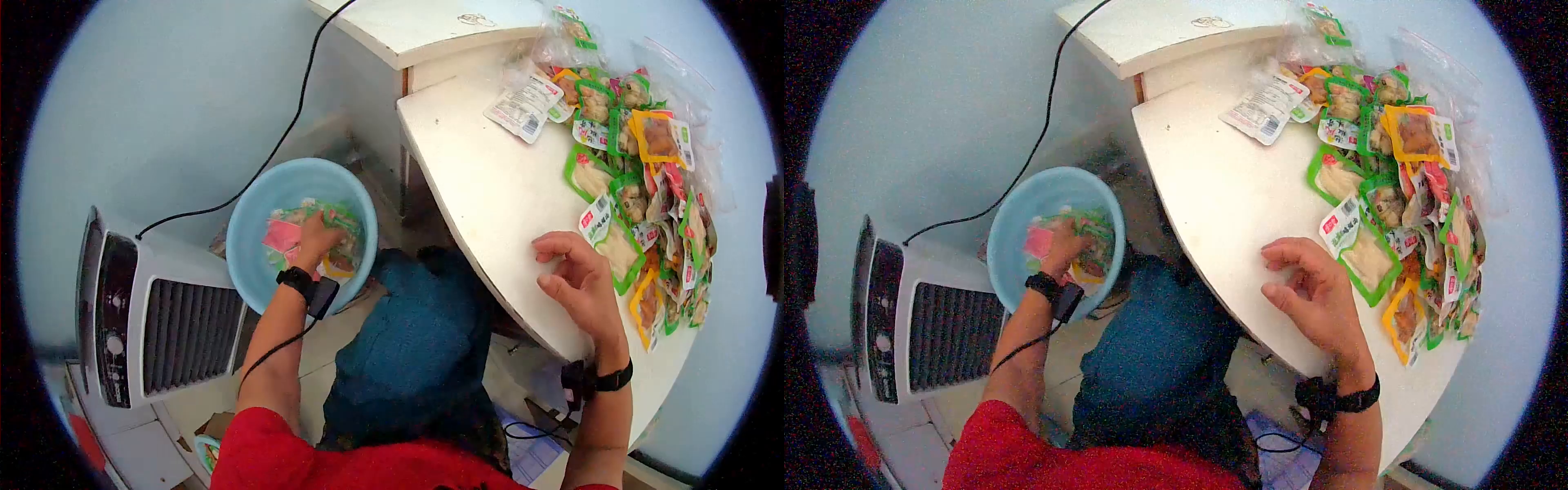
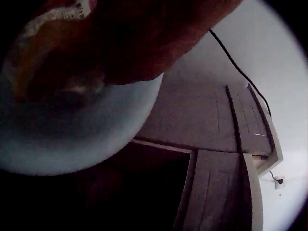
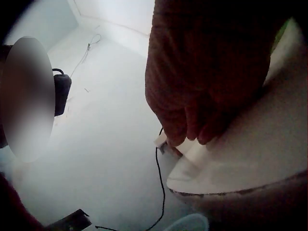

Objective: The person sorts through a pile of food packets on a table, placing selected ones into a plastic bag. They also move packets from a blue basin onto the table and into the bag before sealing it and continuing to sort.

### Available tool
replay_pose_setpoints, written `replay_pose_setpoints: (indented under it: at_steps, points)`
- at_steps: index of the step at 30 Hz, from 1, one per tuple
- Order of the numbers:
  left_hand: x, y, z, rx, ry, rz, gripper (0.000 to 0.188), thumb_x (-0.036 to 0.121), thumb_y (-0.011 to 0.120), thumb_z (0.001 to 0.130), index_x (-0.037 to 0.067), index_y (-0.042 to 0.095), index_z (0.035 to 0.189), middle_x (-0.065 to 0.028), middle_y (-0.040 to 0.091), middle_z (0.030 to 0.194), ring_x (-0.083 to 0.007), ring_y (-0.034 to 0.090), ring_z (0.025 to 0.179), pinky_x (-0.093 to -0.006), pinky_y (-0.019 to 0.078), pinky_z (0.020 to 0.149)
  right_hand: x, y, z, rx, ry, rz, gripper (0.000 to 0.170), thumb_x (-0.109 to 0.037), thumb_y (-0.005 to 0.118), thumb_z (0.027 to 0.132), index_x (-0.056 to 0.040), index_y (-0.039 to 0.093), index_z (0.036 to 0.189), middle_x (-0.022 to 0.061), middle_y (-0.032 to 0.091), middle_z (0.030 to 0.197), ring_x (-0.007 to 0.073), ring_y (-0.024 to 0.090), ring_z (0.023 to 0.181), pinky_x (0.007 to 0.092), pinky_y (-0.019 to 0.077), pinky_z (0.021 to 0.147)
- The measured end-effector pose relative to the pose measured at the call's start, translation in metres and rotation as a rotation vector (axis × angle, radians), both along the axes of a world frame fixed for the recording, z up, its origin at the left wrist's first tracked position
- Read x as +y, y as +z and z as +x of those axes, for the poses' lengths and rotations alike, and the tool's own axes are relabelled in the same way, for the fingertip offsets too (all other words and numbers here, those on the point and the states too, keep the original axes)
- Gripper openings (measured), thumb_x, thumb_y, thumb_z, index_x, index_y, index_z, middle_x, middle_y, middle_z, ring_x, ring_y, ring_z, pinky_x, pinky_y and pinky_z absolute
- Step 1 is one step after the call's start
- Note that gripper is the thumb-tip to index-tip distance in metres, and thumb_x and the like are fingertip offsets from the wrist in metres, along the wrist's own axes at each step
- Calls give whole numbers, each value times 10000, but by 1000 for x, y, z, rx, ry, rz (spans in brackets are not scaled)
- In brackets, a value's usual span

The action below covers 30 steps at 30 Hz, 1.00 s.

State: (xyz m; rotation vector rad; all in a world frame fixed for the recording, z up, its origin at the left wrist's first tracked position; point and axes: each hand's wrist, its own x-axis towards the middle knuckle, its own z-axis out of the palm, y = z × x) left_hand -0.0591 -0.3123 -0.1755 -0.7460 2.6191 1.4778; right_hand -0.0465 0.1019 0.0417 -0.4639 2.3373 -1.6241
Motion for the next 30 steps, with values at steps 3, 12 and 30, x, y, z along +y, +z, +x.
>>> replay_pose_setpoints:
  at_steps: [3,12,30]
  points:
    - [-8,-17,-18,-81,-4,-155,398,86,702,683,9,632,1067,-130,676,955,-204,651,858,-359,505,731,-1,3,0,-8,-6,45,351,-129,755,785,-64,645,1112,26,599,1107,98,559,957,209,464,712]
    - [-39,-36,-2,-78,20,194,603,75,702,773,-52,481,1320,-155,590,1195,-262,569,1073,-380,475,932,-3,4,0,-19,-12,25,348,-44,718,768,-57,652,1109,47,600,1139,100,568,955,201,469,701]
    - [-30,-92,21,-25,-313,-595,862,415,694,835,184,233,1526,-313,114,1538,-487,158,1413,-601,183,1109,5,3,-3,-27,49,-26,297,-64,728,822,-65,645,1108,19,619,1121,91,586,965,222,491,739]
